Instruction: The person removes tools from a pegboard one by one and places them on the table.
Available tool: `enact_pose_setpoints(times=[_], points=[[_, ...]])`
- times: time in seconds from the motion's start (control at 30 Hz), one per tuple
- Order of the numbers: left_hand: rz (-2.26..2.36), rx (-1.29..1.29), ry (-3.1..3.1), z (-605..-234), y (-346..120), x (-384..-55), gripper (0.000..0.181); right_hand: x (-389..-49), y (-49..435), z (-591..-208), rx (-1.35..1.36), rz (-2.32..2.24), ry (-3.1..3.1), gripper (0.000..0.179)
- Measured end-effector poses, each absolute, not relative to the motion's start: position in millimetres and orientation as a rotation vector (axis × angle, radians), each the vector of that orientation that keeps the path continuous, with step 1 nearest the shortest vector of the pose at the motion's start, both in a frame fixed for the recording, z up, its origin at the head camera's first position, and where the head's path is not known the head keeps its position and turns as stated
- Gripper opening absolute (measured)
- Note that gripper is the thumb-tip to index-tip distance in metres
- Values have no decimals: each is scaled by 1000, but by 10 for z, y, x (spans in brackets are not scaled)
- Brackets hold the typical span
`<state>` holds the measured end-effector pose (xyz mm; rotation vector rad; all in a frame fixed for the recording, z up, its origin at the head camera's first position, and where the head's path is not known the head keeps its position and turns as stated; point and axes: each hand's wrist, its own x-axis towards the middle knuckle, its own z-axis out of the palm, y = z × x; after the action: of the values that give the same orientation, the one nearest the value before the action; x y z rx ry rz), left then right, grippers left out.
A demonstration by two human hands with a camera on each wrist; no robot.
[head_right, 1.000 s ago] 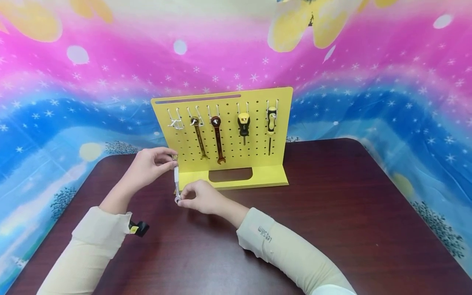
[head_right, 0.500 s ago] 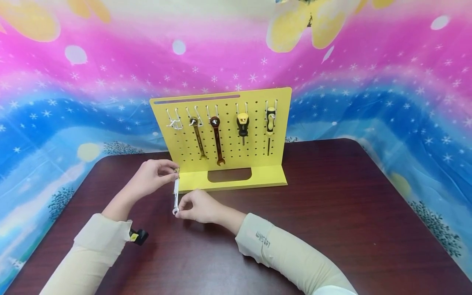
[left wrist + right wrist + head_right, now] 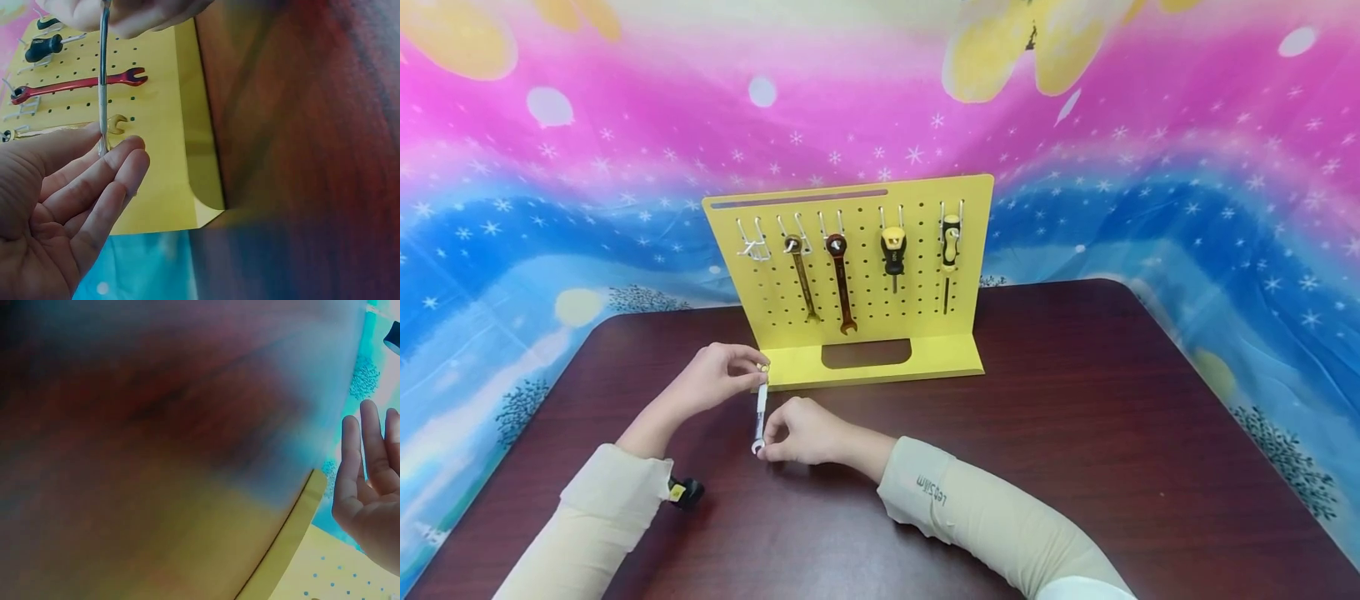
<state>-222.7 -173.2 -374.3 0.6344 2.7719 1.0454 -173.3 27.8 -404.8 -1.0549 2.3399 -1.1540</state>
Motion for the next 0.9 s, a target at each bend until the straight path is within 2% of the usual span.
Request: enact_pose_setpoints(times=[0.63,0.9], points=[[1019,641,2595,-4055,-1781,-2277,19,-1669,250,-4058,-955,-1079,2268,17],[980,654,2560,-4078,-1788,-2260,14,-1650,236,-4095,-963,-1086,2234,15]])
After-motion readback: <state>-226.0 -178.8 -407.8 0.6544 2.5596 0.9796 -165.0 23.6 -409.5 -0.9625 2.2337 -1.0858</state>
